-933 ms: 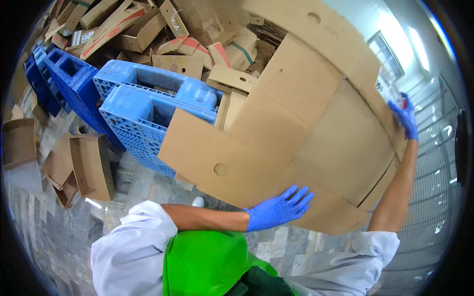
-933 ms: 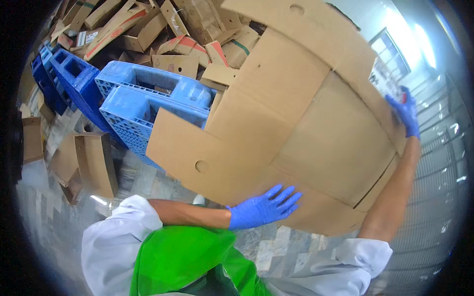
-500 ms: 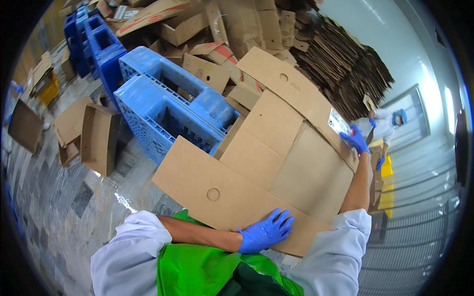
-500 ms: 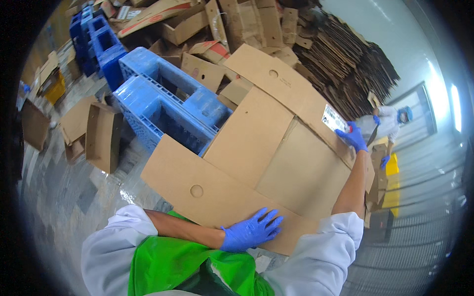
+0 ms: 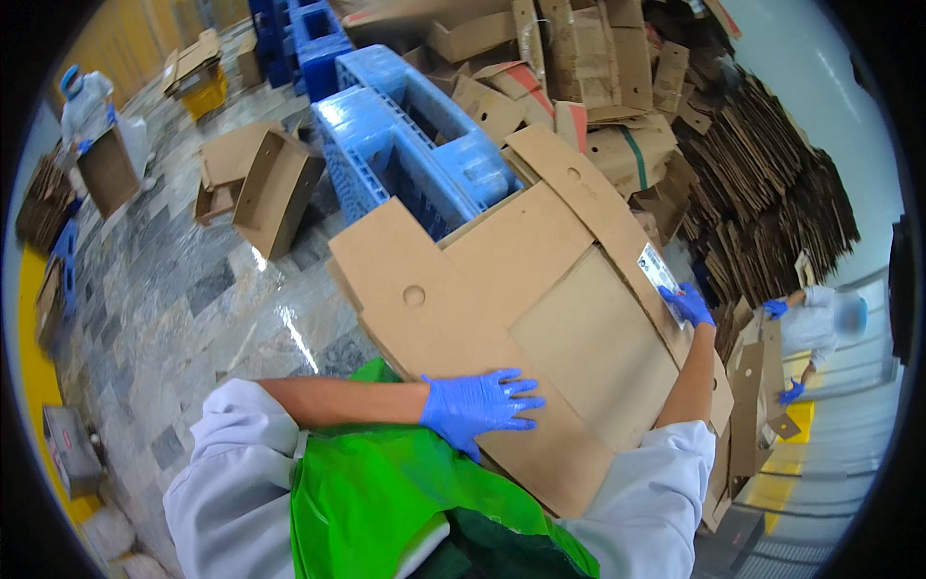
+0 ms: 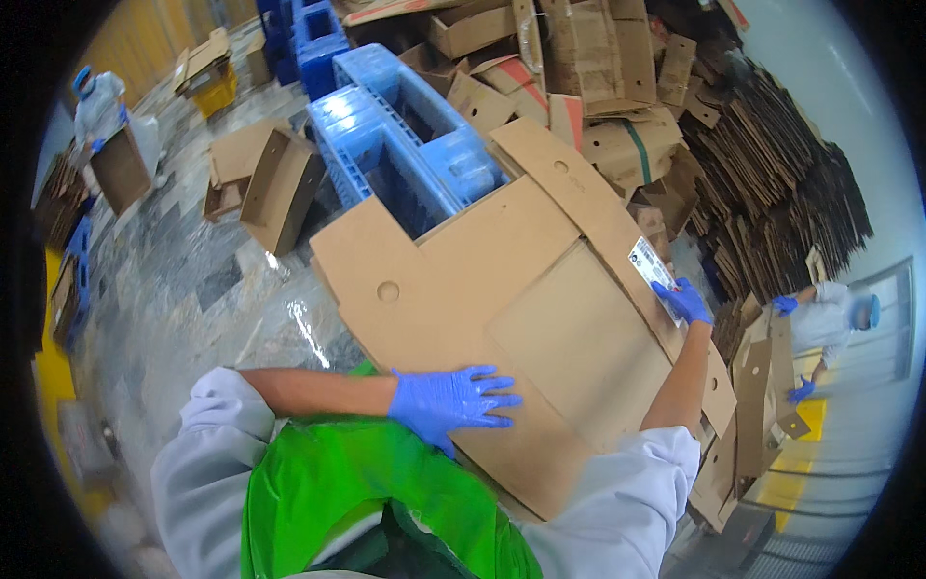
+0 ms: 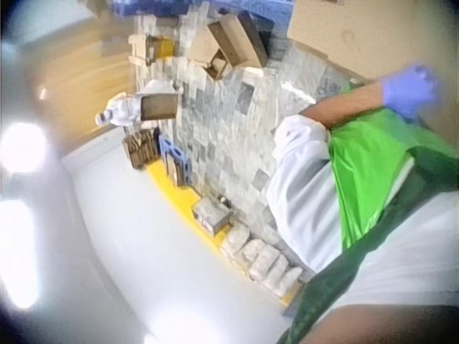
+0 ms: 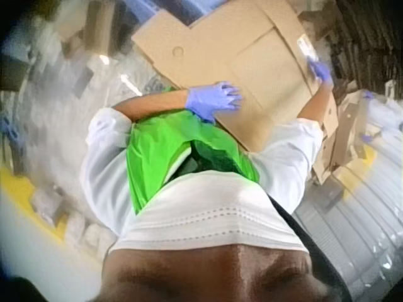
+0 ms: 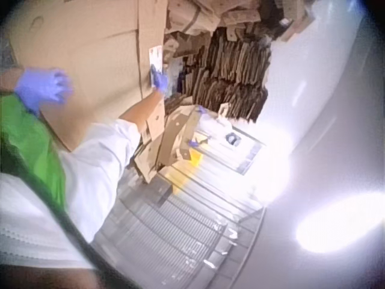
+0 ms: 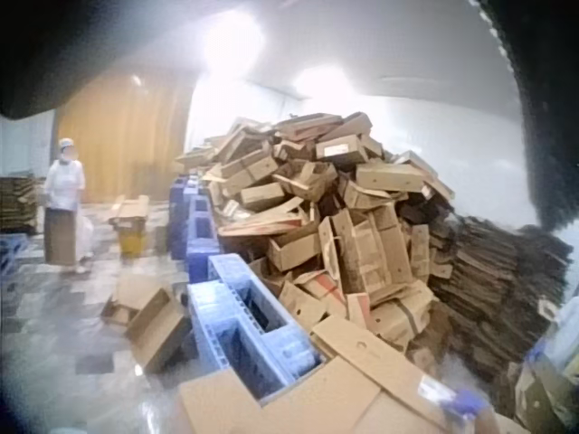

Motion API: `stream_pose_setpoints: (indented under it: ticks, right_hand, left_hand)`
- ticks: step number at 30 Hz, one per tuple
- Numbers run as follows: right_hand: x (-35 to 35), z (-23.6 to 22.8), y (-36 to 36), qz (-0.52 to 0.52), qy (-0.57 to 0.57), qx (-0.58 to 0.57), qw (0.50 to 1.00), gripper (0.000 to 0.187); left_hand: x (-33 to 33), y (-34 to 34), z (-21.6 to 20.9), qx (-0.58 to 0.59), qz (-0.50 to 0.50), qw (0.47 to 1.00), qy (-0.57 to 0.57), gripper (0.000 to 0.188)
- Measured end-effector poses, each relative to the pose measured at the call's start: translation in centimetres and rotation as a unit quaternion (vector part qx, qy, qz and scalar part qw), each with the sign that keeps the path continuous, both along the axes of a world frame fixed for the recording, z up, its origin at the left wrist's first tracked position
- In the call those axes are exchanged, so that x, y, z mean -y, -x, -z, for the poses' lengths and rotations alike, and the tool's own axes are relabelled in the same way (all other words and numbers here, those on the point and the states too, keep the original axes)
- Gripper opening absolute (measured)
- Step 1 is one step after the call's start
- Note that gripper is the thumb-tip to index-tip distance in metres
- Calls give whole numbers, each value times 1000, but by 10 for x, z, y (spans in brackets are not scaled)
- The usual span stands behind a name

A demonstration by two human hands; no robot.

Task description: The person assembles flat cardboard boxes by folding the flaps and inserting tabs into slots. They repeatedly pick up flat pieces, fold them into box shapes, and place them into blue plastic crates. The person wears blue gloves and a green apron while working in a warehouse environment.

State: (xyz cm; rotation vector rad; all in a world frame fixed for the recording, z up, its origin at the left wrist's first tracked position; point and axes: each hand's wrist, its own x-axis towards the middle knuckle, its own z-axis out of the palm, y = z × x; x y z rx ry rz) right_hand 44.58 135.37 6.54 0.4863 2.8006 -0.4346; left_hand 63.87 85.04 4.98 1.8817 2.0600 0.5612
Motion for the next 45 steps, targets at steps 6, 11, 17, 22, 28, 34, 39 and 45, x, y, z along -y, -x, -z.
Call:
stream_pose_setpoints:
  ticks: [6, 11, 17, 22, 28, 34, 39, 45]
  right_hand:
    - [13, -6, -2, -35, -24, -10, 999, 88]
    - [-25, -2, -5, -32, 34, 19, 999, 87]
    - [-23, 9, -2, -64, 69, -20, 995, 71]
    - [-30, 4, -1, -70, 87, -3, 994, 67]
    - [-24, 10, -7, -39, 83, -23, 995, 68]
    - [-35, 25, -21, -41, 80, -73, 993, 72]
    - [-32, 32, -20, -46, 60, -80, 994, 70]
    - [-41, 42, -26, -59, 24, -123, 990, 70]
  left_hand:
    - [7, -27, 4, -14, -67, 997, -29, 103]
    - [10, -37, 3, -9, -96, 994, -48, 103]
    - [6, -42, -3, -27, -126, 991, -27, 109]
    - [2, -38, -3, -48, -113, 992, -8, 112]
    - [-1, -36, 11, -43, -110, 993, -17, 114]
    - [-2, -33, 8, -22, -95, 995, -22, 113]
    - [-1, -31, 6, -20, -91, 996, -10, 111]
    - [-1, -28, -2, -12, -82, 997, -6, 108]
